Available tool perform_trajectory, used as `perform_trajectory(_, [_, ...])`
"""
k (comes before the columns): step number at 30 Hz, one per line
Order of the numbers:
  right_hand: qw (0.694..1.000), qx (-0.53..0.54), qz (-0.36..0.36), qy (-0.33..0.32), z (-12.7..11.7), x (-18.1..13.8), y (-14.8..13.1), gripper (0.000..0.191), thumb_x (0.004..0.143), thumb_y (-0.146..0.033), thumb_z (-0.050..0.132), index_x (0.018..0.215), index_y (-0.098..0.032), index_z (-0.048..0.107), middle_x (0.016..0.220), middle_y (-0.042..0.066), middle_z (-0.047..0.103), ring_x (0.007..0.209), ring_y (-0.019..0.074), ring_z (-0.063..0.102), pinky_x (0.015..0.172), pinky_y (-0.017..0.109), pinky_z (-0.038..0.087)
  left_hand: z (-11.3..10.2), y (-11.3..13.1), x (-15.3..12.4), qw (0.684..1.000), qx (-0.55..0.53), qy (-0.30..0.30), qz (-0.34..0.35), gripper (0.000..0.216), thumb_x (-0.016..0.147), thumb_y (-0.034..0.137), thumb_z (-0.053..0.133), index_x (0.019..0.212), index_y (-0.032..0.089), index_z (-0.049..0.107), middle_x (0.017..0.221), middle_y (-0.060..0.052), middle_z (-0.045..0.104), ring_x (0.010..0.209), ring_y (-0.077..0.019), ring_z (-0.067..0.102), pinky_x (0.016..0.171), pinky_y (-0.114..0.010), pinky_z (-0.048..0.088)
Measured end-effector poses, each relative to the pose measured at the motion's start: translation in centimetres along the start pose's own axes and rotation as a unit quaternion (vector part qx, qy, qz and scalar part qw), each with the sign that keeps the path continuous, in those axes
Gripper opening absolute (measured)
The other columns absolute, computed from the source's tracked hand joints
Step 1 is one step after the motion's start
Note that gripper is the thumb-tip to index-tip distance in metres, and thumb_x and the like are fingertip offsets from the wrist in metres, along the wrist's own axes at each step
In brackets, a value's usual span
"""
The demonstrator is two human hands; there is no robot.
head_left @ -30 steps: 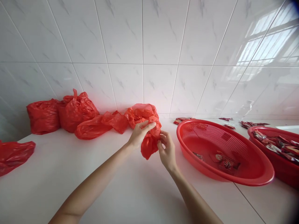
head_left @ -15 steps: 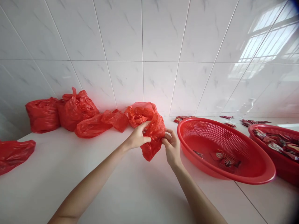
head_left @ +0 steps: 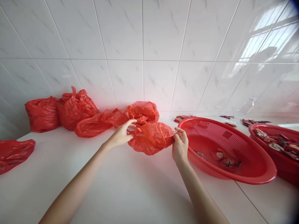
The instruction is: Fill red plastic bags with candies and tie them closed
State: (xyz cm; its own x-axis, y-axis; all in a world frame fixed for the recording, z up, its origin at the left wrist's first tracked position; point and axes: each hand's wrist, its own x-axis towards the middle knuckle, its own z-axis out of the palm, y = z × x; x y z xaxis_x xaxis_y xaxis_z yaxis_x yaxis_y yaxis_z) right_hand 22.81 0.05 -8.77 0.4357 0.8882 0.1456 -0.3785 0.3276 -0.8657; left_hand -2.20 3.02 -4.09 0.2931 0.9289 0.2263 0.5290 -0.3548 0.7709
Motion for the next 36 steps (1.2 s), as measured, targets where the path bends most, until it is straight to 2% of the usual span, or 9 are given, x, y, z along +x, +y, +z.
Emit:
perform_trajectory(3, [0.999,-0.032,0.009,-0.032,0.3,-0.4,0.3,0.029,0.074,-0.03,0.064,0.099,-0.023,0.051,0.076,-0.005,0.059,0.063,0.0106,0.052,0.06,0.022,0.04,0.1,1.8,-1.1,0.992,0.038,-0.023,0.117,0.069,0.08,0.029,0.068,0.144,0.031,0.042,0.153,-0.008,0.039,0.134,-0.029,0.048,0.112,-0.048,0.04])
perform_trajectory(7, [0.993,-0.051,0.01,-0.107,0.9,-1.2,0.9,0.027,0.078,-0.031,0.064,0.1,-0.024,0.048,0.078,-0.004,0.062,0.065,0.0125,0.055,0.061,0.024,0.043,2.0,5.2,-2.0,0.973,0.078,-0.049,0.212,0.037,0.084,0.033,0.068,0.12,0.029,0.065,0.162,-0.002,0.024,0.147,-0.0323,0.029,0.119,-0.048,0.031])
perform_trajectory(11, [0.983,-0.07,-0.032,-0.166,0.8,-1.5,1.0,0.017,0.083,-0.028,0.062,0.092,-0.024,0.049,0.083,-0.003,0.061,0.07,0.0124,0.057,0.066,0.025,0.046,4.3,5.8,-1.3,0.96,0.16,-0.113,0.198,0.021,0.091,0.036,0.058,0.092,0.023,0.075,0.16,-0.003,0.031,0.144,-0.0319,0.036,0.114,-0.045,0.039])
perform_trajectory(14, [0.96,-0.158,-0.102,-0.205,0.5,-1.3,1.0,0.008,0.085,-0.028,0.061,0.085,-0.022,0.055,0.101,0.003,0.063,0.085,0.0166,0.061,0.078,0.031,0.05,5.3,4.1,-0.2,0.958,0.219,-0.115,0.145,0.022,0.087,0.018,0.052,0.095,0.02,0.072,0.154,-0.008,0.04,0.128,-0.0291,0.055,0.099,-0.039,0.051])
perform_trajectory(19, [0.807,-0.487,-0.261,-0.209,0.2,-1.4,1.9,0.02,0.084,-0.019,0.06,0.095,-0.027,0.075,0.147,0.008,0.048,0.137,0.0298,0.038,0.112,0.05,0.029,5.0,1.4,0.6,0.954,0.285,-0.062,0.072,0.031,0.08,0.007,0.048,0.101,0.02,0.066,0.139,-0.01,0.053,0.106,-0.0252,0.067,0.082,-0.034,0.053])
perform_trajectory(22, [0.696,-0.645,-0.233,-0.213,0.2,-1.9,2.5,0.033,0.081,-0.01,0.055,0.106,-0.023,0.074,0.152,0.014,0.042,0.146,0.0322,0.025,0.116,0.057,0.016,4.2,0.7,0.3,0.949,0.31,-0.041,0.035,0.025,0.081,0.009,0.05,0.097,0.02,0.065,0.126,-0.01,0.057,0.092,-0.0224,0.068,0.077,-0.032,0.051])
perform_trajectory(26, [0.614,-0.754,-0.115,-0.204,0.3,-2.3,2.3,0.041,0.077,-0.005,0.05,0.115,-0.014,0.065,0.15,0.024,0.041,0.128,0.0346,0.05,0.105,0.052,0.035,3.2,0.4,-0.3,0.941,0.333,-0.056,-0.025,0.042,0.077,0.005,0.051,0.113,0.022,0.064,0.116,-0.01,0.056,0.082,-0.0197,0.065,0.072,-0.029,0.049])
perform_trajectory(30, [0.595,-0.776,-0.073,-0.198,0.4,-2.1,1.7,0.045,0.079,-0.001,0.043,0.118,-0.014,0.06,0.141,0.021,0.048,0.094,0.0253,0.066,0.08,0.036,0.044,2.3,0.0,-0.8,0.931,0.354,-0.075,-0.053,0.063,0.075,0.002,0.047,0.131,0.028,0.058,0.104,-0.008,0.055,0.081,-0.0205,0.063,0.069,-0.028,0.047])
perform_trajectory(36, [0.619,-0.765,-0.107,-0.142,-0.1,-1.1,1.6,0.045,0.082,-0.002,0.038,0.123,-0.013,0.053,0.13,0.019,0.053,0.086,0.0237,0.066,0.072,0.032,0.042,0.4,-0.7,-1.2,0.918,0.381,-0.075,-0.074,0.078,0.071,0.005,0.046,0.143,0.036,0.049,0.107,-0.009,0.057,0.072,-0.0223,0.065,0.065,-0.031,0.048])
